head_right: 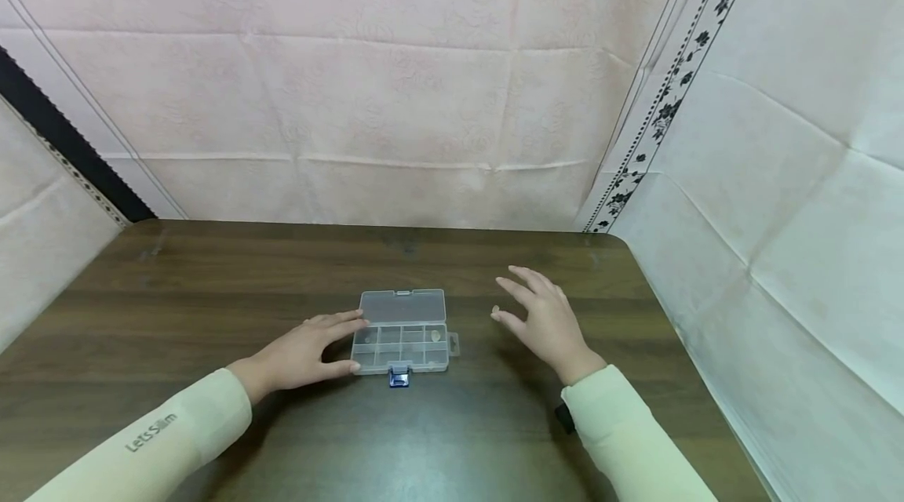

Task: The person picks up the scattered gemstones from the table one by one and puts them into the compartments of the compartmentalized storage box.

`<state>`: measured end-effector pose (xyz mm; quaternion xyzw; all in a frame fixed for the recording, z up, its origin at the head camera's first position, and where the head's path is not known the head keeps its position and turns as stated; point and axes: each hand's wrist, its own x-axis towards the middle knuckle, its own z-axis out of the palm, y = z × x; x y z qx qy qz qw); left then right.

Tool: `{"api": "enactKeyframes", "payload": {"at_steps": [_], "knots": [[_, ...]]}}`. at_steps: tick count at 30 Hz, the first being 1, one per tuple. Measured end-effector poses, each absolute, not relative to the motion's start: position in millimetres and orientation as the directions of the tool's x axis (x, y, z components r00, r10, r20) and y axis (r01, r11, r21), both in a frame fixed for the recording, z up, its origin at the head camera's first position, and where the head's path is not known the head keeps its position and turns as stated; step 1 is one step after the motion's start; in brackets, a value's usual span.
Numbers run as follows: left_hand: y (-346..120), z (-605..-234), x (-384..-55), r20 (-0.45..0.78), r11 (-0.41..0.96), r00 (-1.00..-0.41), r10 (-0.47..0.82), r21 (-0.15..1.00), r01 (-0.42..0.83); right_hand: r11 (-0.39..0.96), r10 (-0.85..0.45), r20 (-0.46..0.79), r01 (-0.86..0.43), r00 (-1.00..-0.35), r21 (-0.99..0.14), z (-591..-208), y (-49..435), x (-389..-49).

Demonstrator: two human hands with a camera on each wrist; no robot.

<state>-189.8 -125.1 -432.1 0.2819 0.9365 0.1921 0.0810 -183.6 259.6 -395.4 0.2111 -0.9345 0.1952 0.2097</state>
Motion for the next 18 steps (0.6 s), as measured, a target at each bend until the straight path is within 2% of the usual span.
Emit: {"api": "enactKeyframes", "payload": {"at_steps": [13, 18], "knots": [[-125, -430, -190, -0.05, 0.768, -0.827, 0.561, 0.406, 0.496, 0.839, -0.224, 0.443, -0.403, -0.868, -0.365, -400, 283, -192], [-124, -429, -190, -0.059, 0.769, -0.826, 0.56, 0.408, 0.492, 0.848, -0.193, 0.381, -0.349, -0.904, -0.399, -399, 293, -194]]}}
